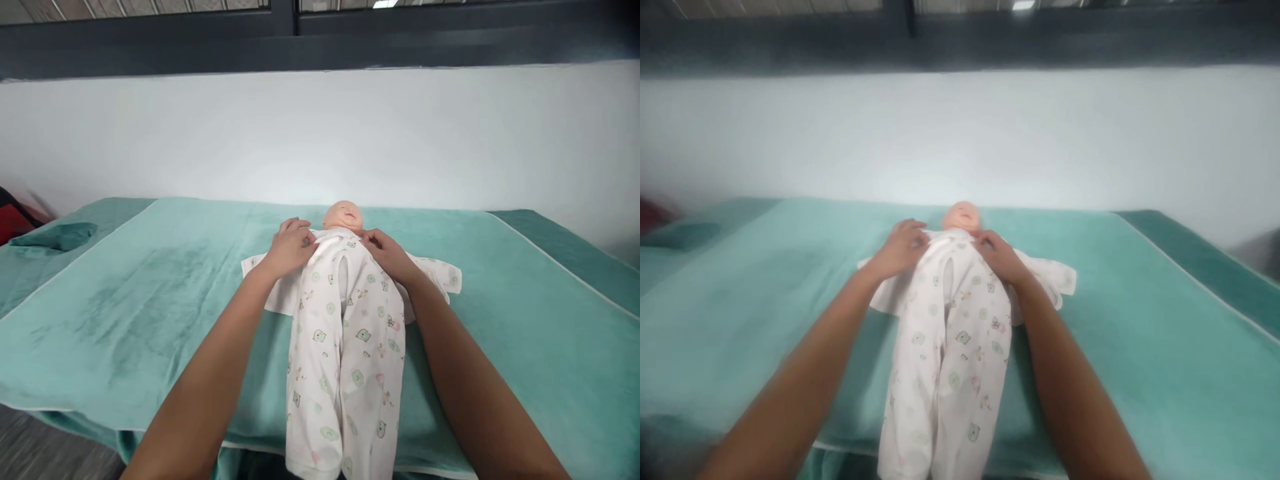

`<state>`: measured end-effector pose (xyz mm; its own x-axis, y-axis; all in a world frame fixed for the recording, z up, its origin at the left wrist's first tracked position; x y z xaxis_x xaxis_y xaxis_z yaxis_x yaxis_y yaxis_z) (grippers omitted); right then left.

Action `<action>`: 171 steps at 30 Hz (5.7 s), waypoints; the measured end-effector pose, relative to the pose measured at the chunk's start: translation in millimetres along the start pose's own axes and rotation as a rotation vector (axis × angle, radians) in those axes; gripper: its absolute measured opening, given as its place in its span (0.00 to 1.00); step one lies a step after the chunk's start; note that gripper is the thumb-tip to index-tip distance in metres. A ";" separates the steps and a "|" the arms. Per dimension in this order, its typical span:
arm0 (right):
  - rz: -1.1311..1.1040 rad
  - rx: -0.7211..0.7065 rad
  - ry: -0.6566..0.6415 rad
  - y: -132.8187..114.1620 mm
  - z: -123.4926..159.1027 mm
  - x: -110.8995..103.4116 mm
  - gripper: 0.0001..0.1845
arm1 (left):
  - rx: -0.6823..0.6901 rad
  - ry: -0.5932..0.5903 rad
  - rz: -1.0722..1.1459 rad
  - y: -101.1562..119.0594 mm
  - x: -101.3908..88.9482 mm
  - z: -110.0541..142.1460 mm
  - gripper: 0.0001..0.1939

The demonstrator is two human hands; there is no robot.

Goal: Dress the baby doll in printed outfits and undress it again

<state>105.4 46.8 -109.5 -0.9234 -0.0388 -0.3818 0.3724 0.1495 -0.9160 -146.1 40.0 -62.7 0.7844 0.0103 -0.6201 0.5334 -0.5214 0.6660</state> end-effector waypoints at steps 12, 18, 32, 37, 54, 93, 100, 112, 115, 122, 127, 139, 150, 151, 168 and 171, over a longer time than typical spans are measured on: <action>0.221 0.027 0.288 16.0 -25.2 -1.5 0.15 | -0.231 0.280 0.175 -28.0 34.0 -15.5 0.11; 0.063 0.063 0.339 22.3 -25.1 4.4 0.13 | -0.256 0.345 0.137 -37.0 47.9 -10.1 0.08; 0.092 -0.015 0.470 13.9 30.6 -1.5 0.08 | 0.025 0.377 0.028 -22.0 41.3 69.2 0.06; 0.290 0.208 0.415 25.1 42.3 -9.9 0.07 | -0.202 0.217 0.189 -17.1 39.0 74.2 0.06; -0.158 0.299 -0.050 23.8 53.8 -12.1 0.16 | -0.289 -0.032 0.651 0.0 23.6 70.8 0.17; -0.585 0.409 -0.066 22.6 55.8 -7.3 0.36 | -0.414 0.261 0.962 -12.3 48.4 70.2 0.20; -0.440 0.379 -0.036 14.6 60.5 -8.9 0.21 | -0.419 0.145 0.942 -0.8 42.4 73.4 0.17; -0.415 0.376 -0.100 20.5 61.1 -10.0 0.18 | -0.434 0.181 0.962 0.8 39.4 71.9 0.20; -0.412 0.376 -0.124 20.5 61.4 -10.9 0.18 | -0.457 0.159 0.957 1.6 38.5 73.3 0.17; -0.379 0.364 -0.116 25.3 61.6 -9.4 0.14 | -0.429 0.150 1.020 2.4 36.1 74.2 0.21; -0.345 0.326 -0.026 27.2 61.0 -6.8 0.18 | -0.434 0.154 1.059 -5.0 40.1 72.9 0.25; -0.294 0.244 -0.001 13.9 58.1 2.4 0.19 | -0.440 0.130 1.093 -6.6 42.8 71.0 0.24; -0.286 0.189 -0.050 15.7 56.1 6.3 0.20 | -0.438 0.292 0.840 2.4 43.4 70.6 0.17; -0.275 0.176 -0.026 16.1 55.4 6.8 0.20 | -0.437 0.324 0.807 4.2 42.3 70.4 0.17; -0.009 -0.020 0.173 11.7 53.4 12.0 0.12 | -0.430 0.456 0.745 21.1 37.2 70.7 0.13; 0.017 0.014 0.171 10.4 54.6 10.9 0.14 | -0.441 0.473 0.766 20.9 37.0 70.3 0.12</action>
<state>104.3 -6.0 -129.9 -0.9189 0.1323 -0.3717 0.3882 0.1345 -0.9117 -128.2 -30.4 -100.9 0.9597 0.1920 0.2050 -0.1737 -0.1678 0.9704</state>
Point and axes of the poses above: each hand's wrist, its own z-axis away from the middle knuckle, its own x-axis out of the palm, y = z × x, the point moved 1 cm from there along -z, towards the middle knuckle, and after that the axes turned 9 degrees about x, right-handed, at the moved point
